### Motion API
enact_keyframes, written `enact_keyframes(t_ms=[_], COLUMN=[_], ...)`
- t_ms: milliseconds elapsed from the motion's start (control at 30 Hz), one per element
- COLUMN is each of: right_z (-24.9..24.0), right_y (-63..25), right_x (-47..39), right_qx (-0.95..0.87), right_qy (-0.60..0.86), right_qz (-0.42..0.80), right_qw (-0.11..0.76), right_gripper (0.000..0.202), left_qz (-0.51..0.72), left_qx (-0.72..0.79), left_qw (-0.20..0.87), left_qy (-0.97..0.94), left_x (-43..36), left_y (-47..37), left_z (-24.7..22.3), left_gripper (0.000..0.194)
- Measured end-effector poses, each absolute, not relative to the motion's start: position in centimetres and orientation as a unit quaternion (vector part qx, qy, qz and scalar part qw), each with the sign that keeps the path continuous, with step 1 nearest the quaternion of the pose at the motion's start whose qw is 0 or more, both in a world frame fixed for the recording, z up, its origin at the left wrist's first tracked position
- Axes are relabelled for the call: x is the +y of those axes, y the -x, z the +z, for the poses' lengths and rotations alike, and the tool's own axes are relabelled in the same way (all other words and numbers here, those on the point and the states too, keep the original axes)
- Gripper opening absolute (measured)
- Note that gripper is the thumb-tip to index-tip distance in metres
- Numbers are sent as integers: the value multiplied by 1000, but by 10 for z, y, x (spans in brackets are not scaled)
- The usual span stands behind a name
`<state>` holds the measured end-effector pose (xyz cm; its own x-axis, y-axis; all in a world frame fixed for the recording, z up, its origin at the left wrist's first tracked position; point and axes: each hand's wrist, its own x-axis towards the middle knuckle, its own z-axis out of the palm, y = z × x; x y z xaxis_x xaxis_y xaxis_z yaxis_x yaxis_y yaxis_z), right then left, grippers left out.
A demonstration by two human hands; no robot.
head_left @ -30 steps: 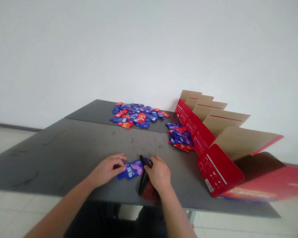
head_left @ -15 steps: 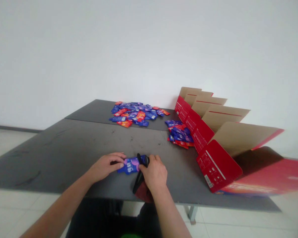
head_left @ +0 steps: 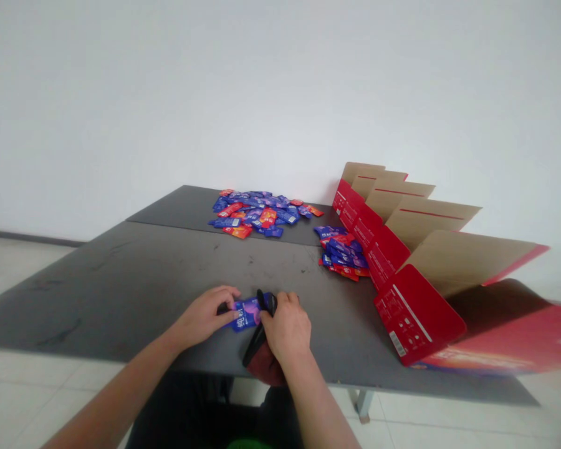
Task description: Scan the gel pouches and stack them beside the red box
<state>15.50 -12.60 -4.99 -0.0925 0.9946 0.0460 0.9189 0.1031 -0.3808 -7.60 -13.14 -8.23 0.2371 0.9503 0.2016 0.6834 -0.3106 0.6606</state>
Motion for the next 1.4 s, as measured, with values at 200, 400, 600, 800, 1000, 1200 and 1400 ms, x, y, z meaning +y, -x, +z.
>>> enact_keyframes(t_ms=[200,400,600,800,1000,1200,1400], right_z=[-46,-40,-44,-27,-40,-31,-13], right_y=[-163,-150,-195,-184,-152,-232,-230], right_x=[-126,-123,-97,-119,-131,-101,-133], right_qx=[-741,-859,-816,-807,-857,-824,-865], right_qy=[647,489,568,563,506,564,492], right_qz=[102,47,29,3,26,30,40], right_qw=[148,141,108,176,99,47,88], right_gripper=[18,9,8,12,16,12,46], left_qz=[273,265,257,246,250,252,243], left_qx=[541,533,532,517,513,517,524], left_qw=[218,195,195,182,184,187,176], left_qy=[-765,-780,-783,-800,-801,-796,-797], left_x=[-131,-132,-133,-132,-132,-134,-133], left_y=[78,75,75,76,77,75,74], left_z=[-84,-83,-81,-83,-83,-78,-80], left_gripper=[15,10,11,11,15,14,12])
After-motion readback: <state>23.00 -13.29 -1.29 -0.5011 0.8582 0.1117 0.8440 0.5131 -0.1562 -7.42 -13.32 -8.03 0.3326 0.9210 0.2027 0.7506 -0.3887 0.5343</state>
